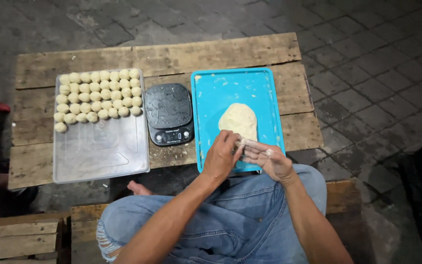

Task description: Weighing small portions of dough on a digital scale and rolling them into balls by hand.

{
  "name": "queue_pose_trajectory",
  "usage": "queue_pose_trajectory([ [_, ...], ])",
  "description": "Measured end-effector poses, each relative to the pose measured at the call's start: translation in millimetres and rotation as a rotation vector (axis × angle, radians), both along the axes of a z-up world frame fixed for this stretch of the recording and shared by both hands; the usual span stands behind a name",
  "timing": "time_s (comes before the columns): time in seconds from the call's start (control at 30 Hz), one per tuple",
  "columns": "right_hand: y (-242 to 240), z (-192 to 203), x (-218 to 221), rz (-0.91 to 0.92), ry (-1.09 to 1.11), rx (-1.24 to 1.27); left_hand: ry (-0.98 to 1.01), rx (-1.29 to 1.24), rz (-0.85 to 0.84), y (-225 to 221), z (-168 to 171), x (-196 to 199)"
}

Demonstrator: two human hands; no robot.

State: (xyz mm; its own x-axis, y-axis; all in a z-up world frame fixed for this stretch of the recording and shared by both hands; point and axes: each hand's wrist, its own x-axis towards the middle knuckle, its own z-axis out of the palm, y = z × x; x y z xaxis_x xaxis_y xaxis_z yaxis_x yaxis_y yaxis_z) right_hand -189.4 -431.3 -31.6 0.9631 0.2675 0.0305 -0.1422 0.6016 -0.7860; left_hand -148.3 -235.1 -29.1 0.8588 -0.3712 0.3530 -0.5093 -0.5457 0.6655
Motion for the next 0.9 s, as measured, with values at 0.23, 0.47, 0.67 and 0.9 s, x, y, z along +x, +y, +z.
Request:
queue_pose_trajectory([
  [0.23, -1, -10, 7, -0.244, 0.118, -0.166, 0.528, -0.498, 0.138, 2, 4, 16],
  [0.47, 26, -6, 2, -0.398, -0.122, -0.650, 0.853, -0.730, 0.306, 2, -14, 26],
  [0.67, 14, 1, 2, -0.271, -0.114, -0.571, 0.916, -0.796, 0.252, 4, 35, 21],
  [0.9, 9, -17, 5, -0.142, -0.255, -0.439, 0.888, -0.690, 0.255, 2, -1, 21],
])
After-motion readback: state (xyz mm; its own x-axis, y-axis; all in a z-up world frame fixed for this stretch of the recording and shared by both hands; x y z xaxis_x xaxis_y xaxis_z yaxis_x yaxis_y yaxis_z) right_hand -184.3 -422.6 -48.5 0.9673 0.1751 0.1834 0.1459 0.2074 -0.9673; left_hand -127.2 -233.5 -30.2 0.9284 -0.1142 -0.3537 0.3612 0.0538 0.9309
